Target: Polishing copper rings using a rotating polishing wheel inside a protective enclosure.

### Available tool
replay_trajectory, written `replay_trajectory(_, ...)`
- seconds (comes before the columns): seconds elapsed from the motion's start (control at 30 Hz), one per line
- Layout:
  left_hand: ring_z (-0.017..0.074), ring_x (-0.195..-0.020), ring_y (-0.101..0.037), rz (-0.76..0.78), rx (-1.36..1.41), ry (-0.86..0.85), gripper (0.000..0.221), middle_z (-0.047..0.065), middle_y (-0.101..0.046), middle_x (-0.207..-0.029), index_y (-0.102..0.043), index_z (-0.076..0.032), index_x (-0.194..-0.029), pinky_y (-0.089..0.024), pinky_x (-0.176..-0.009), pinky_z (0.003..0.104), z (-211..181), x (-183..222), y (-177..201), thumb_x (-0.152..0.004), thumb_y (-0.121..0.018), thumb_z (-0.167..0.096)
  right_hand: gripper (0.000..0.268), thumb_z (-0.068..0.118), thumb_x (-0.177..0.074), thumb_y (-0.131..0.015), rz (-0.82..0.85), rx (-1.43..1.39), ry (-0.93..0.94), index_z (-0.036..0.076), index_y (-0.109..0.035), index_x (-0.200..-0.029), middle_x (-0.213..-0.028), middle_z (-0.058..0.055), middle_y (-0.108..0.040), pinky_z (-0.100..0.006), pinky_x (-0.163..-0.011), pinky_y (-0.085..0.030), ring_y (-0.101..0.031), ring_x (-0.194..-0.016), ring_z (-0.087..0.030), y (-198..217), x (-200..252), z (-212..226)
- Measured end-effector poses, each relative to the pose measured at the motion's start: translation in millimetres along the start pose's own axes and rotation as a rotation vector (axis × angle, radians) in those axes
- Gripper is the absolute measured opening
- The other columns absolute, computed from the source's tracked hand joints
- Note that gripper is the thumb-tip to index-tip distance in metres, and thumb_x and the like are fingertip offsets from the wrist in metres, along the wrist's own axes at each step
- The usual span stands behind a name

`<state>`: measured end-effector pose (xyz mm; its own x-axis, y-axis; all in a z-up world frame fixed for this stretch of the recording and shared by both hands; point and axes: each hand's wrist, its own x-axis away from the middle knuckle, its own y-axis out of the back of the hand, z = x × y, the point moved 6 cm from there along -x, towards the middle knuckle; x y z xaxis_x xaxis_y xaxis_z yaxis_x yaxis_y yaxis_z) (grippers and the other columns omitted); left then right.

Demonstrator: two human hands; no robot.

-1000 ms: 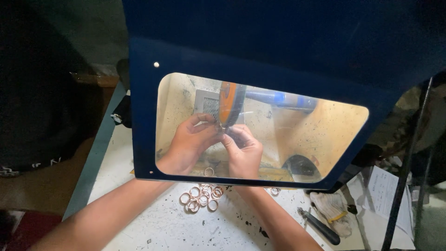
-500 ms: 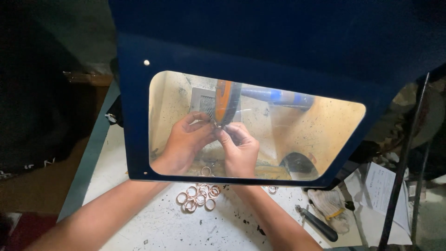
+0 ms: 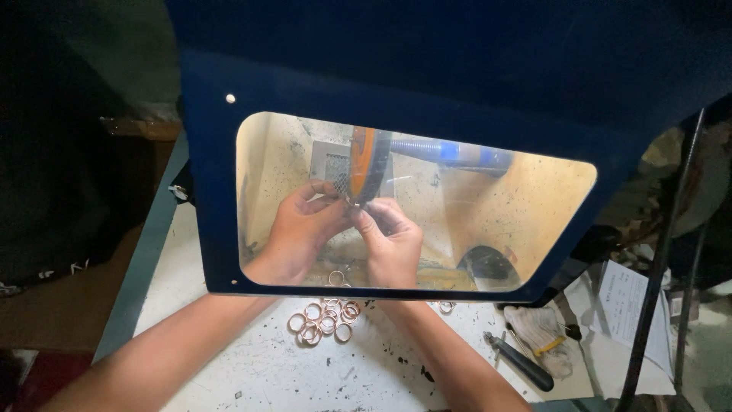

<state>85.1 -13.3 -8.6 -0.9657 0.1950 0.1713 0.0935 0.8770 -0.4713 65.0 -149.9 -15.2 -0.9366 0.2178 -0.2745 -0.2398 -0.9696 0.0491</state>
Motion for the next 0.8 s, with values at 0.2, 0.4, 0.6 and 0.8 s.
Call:
replay_trajectory(0.2,0.0254,-0.099,-0.072,-0.011,-0.013,0.0,0.03,0.013,-0.064,-0.101,-0.052,-0.002,-0.112,-0.06,-0.097,0.048,8.0,-4.9,4.7,-0.089,-0.071,-0.003,0.023,0.015,-0.085,-0.085,0.0,-0.049,-0.019,0.002,-0.078,-0.103,-0.096,-0.007,-0.068,-0.04,-0.092,-0.055,-0.064,-0.094,-0.015,-1.8,5.9,7.8)
replay_trajectory(0.4,0.0265,-0.103,-0.073,0.023,-0.022,0.001,0.032,0.015,-0.066,-0.106,-0.052,-0.003,-0.117,-0.06,-0.098,0.045,9.5,-6.2,5.8,-0.091,-0.071,-0.007,0.026,0.017,-0.087,-0.084,0.072,0.019,-0.063,0.002,-0.078,-0.107,-0.1,-0.009,-0.073,-0.042,-0.095,-0.056,-0.067,-0.101,-0.017,-1.8,-0.4,4.7)
replay_trajectory(0.6,0.0281,-0.102,-0.074,0.011,-0.27,-0.076,0.032,0.022,-0.07,-0.106,-0.055,0.0,-0.121,-0.062,-0.093,0.045,0.1,-2.4,18.9,-0.093,-0.068,-0.007,0.023,0.01,-0.081,-0.085,0.294,0.274,-0.138,0.003,-0.081,-0.102,-0.096,-0.015,-0.078,-0.046,-0.091,-0.057,-0.075,-0.095,-0.029,27.5,7.7,6.6)
replay_trajectory(0.8,0.0323,-0.105,-0.074,0.075,-0.367,-0.19,0.025,0.025,-0.069,-0.111,-0.058,0.0,-0.119,-0.064,-0.089,0.045,-1.4,-3.5,25.1,-0.095,-0.065,-0.007,0.016,0.015,-0.083,-0.077,0.414,1.084,0.153,0.012,-0.079,-0.098,-0.094,-0.006,-0.074,-0.044,-0.082,-0.059,-0.072,-0.094,-0.031,82.0,49.8,24.2)
